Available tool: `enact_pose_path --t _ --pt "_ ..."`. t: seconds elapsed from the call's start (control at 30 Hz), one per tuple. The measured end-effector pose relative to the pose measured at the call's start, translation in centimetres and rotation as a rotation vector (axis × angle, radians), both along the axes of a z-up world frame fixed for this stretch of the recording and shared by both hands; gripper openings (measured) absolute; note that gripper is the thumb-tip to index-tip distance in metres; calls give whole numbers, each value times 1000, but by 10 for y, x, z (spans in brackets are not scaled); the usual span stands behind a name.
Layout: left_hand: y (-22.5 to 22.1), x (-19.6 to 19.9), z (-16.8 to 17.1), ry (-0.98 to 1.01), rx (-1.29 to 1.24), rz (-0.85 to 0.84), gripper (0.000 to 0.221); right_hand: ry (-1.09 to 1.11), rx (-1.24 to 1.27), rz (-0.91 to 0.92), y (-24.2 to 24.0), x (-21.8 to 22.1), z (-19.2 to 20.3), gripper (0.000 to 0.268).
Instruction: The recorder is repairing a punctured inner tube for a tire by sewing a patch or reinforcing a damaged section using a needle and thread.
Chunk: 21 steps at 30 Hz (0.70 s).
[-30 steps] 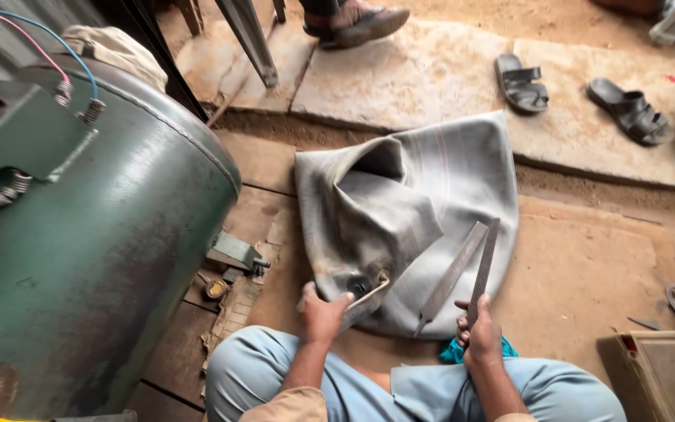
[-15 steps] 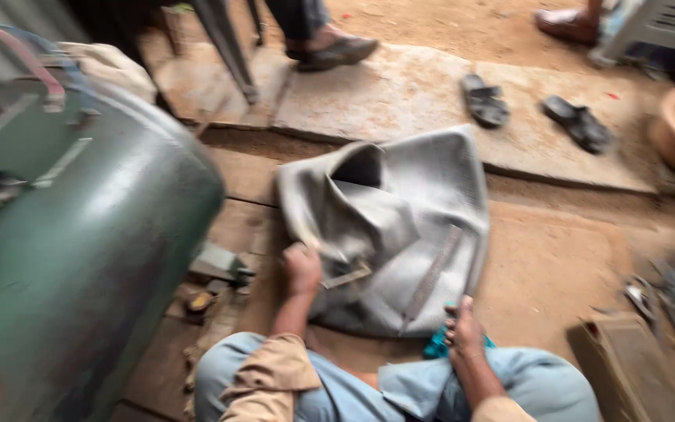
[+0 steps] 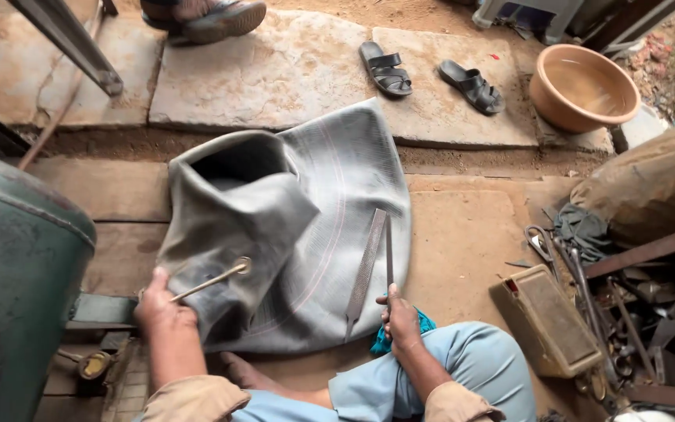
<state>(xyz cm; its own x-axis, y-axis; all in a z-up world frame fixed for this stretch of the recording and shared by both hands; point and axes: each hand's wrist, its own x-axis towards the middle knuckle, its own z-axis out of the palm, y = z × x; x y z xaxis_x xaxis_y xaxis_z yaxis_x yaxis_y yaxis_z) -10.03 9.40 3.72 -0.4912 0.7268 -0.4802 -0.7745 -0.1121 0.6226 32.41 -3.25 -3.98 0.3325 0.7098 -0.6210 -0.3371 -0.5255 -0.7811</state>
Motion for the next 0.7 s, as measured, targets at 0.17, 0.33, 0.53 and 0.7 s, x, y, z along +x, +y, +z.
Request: enact_pose_path --t 0.17,0.33,0.53,0.7 --pt "0 34 22 120 -47 -12 27 -38 -29 61 3 -3 -25 55" --pt "-17 37 36 164 -49 -79 28 -267 39 239 2 -9 -53 49" --pt "-58 43 43 283 -116 -408 21 -816 -223 568 19 -49 -3 75" --pt "-74 24 -80 379 -11 -453 11 -1155 -204 370 32 -66 -28 78"
